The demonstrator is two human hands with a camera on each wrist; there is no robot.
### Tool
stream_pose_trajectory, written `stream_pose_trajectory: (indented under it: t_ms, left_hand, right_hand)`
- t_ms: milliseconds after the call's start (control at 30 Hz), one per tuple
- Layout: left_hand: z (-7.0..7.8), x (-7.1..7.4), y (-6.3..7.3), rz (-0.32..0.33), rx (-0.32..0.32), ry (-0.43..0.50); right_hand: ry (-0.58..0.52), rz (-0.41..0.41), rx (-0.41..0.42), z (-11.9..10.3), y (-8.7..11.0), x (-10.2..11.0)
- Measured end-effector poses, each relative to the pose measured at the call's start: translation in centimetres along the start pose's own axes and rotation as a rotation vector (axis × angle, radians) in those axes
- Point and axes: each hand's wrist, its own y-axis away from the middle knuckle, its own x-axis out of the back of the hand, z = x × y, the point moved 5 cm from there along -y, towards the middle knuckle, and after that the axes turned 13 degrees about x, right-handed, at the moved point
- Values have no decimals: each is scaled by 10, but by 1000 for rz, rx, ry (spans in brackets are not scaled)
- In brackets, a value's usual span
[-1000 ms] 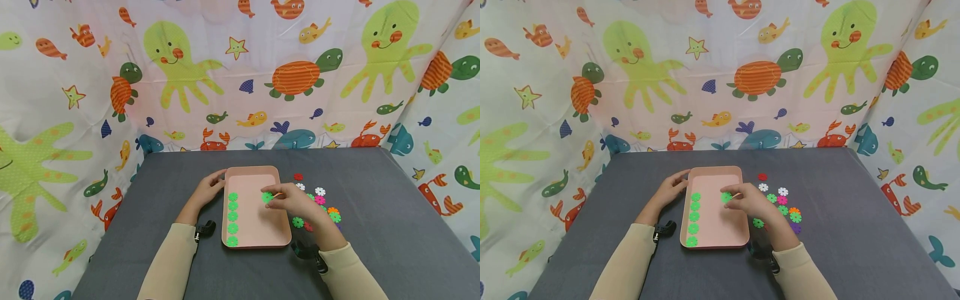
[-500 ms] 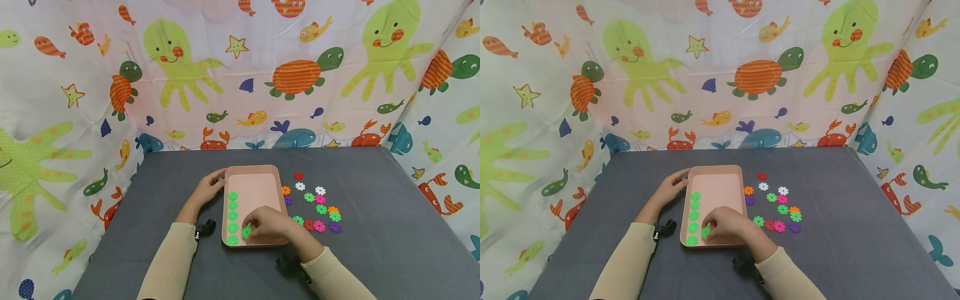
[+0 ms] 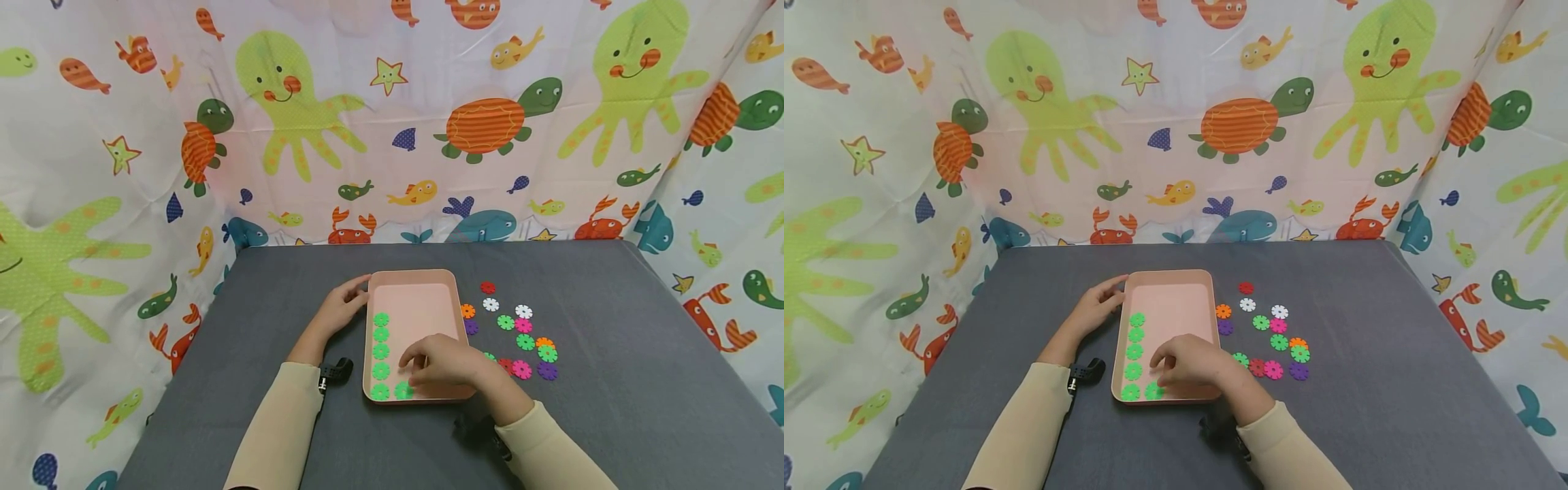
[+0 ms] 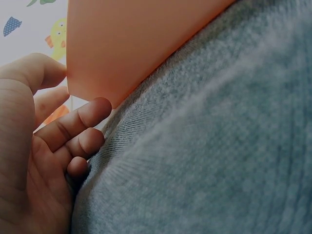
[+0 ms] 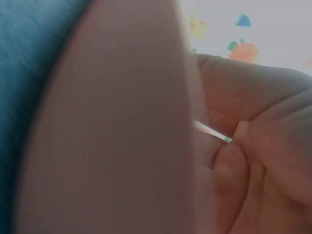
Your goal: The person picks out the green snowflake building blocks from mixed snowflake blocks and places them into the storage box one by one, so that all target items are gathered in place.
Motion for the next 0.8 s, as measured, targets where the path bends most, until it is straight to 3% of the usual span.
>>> stream_pose_trajectory:
  t_ms: [167, 367, 600, 800]
  left_hand:
    - [1, 0, 0, -1, -1, 6]
    - [1, 0, 0, 1, -9, 3]
    - [-2, 0, 0, -5, -5, -2]
    - [-1, 0, 0, -2, -1, 10]
  right_hand:
    - [-24, 110, -46, 8, 16, 34]
    - [-7, 243, -128, 38, 45, 71]
    - [-183, 141, -249, 65, 68, 76]
    - [-216, 176, -341, 71, 73, 75]
